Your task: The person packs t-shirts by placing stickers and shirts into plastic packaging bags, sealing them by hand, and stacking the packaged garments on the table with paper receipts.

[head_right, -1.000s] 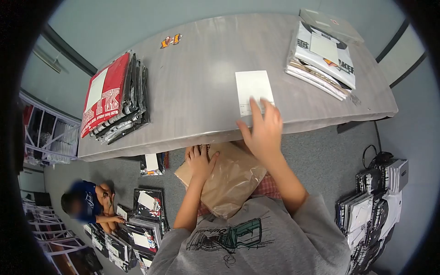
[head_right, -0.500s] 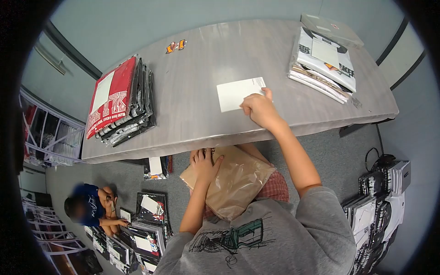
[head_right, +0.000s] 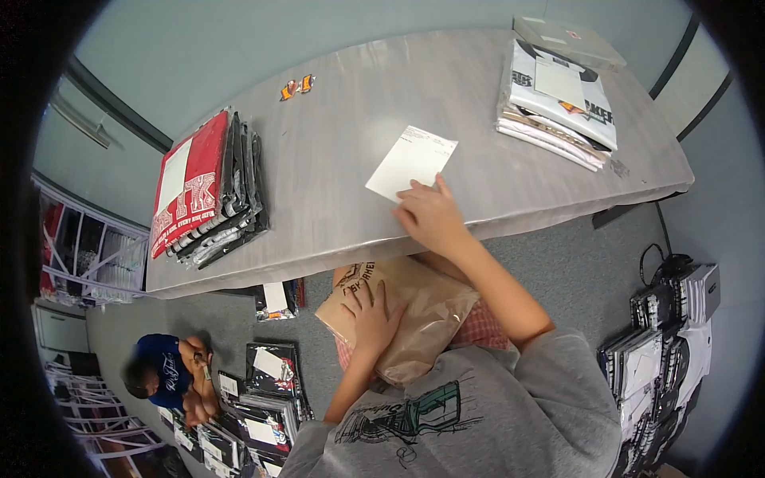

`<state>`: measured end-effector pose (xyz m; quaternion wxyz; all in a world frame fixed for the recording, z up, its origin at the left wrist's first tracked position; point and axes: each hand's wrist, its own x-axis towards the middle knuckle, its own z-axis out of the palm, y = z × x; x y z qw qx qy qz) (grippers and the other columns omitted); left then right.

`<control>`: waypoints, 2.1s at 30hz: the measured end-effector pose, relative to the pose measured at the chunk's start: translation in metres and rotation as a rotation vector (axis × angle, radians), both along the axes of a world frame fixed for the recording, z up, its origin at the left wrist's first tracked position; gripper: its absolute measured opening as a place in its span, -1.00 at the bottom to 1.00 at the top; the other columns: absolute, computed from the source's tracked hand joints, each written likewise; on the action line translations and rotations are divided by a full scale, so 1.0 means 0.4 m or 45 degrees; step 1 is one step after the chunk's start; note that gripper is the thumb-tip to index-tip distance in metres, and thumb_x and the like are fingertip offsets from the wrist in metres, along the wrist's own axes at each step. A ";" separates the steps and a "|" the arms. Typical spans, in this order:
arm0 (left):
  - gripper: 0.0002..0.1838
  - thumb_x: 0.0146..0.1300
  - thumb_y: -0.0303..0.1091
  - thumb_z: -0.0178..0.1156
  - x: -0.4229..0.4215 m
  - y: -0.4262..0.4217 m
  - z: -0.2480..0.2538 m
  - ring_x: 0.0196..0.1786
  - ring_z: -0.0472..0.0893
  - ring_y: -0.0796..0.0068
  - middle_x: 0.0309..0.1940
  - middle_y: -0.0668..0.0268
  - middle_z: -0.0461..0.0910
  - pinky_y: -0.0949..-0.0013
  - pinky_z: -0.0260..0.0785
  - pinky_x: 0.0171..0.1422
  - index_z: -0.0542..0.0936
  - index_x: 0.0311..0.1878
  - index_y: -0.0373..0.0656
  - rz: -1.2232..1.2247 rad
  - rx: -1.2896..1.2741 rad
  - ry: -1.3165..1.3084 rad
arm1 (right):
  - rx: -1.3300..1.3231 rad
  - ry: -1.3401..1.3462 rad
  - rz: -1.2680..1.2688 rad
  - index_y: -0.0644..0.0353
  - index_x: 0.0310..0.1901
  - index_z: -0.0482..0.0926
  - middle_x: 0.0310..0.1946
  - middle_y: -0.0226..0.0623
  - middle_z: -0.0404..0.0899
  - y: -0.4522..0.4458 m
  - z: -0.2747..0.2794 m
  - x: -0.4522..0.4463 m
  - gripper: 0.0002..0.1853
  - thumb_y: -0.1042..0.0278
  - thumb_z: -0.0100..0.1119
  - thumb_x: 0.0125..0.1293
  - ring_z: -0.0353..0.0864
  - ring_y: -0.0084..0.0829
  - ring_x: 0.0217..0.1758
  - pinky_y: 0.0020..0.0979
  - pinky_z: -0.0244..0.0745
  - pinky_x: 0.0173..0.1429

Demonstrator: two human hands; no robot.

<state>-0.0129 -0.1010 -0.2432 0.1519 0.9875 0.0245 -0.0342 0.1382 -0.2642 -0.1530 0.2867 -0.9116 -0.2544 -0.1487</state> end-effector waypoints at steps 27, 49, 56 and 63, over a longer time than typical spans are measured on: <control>-0.29 0.13 0.18 -0.12 0.063 0.008 -0.017 0.33 -0.13 -0.19 0.29 0.03 0.06 -0.30 -0.45 0.26 0.24 0.24 -0.12 -0.115 -0.021 -0.093 | 0.467 1.235 -0.392 0.33 -0.44 0.57 -0.62 -0.30 0.53 -0.203 -0.221 -0.214 -0.84 0.42 0.29 -0.02 0.47 -0.57 -0.58 -0.51 0.36 -0.51; -0.34 0.19 0.16 -0.20 0.053 0.027 -0.026 0.35 -0.15 -0.15 0.28 0.03 0.08 -0.25 -0.47 0.29 0.26 0.23 -0.11 -0.141 -0.075 -0.075 | -0.468 0.934 0.725 0.10 -0.49 0.47 -0.47 -0.43 0.51 -0.118 0.002 -0.233 -0.87 0.31 0.21 -0.07 0.49 -0.30 -0.30 -0.29 0.20 -0.06; -0.34 0.18 0.18 -0.19 0.055 0.017 -0.036 0.36 -0.16 -0.15 0.30 0.06 0.06 -0.23 -0.46 0.31 0.28 0.21 -0.10 -0.119 -0.062 -0.096 | -0.533 0.506 0.748 0.08 -0.46 0.47 -0.54 -0.35 0.51 -0.035 -0.007 -0.305 -0.82 0.25 0.22 -0.09 0.52 -0.27 -0.33 -0.25 0.28 -0.16; -0.30 0.13 0.20 -0.14 0.062 0.037 -0.029 0.36 -0.19 -0.17 0.31 0.05 0.00 -0.27 -0.48 0.29 0.28 0.22 -0.10 -0.109 -0.160 -0.007 | -0.757 0.719 1.503 0.13 -0.47 0.47 -0.52 -0.24 0.52 -0.036 0.034 -0.321 -0.82 0.21 0.12 -0.01 0.54 -0.23 -0.35 -0.23 0.34 -0.24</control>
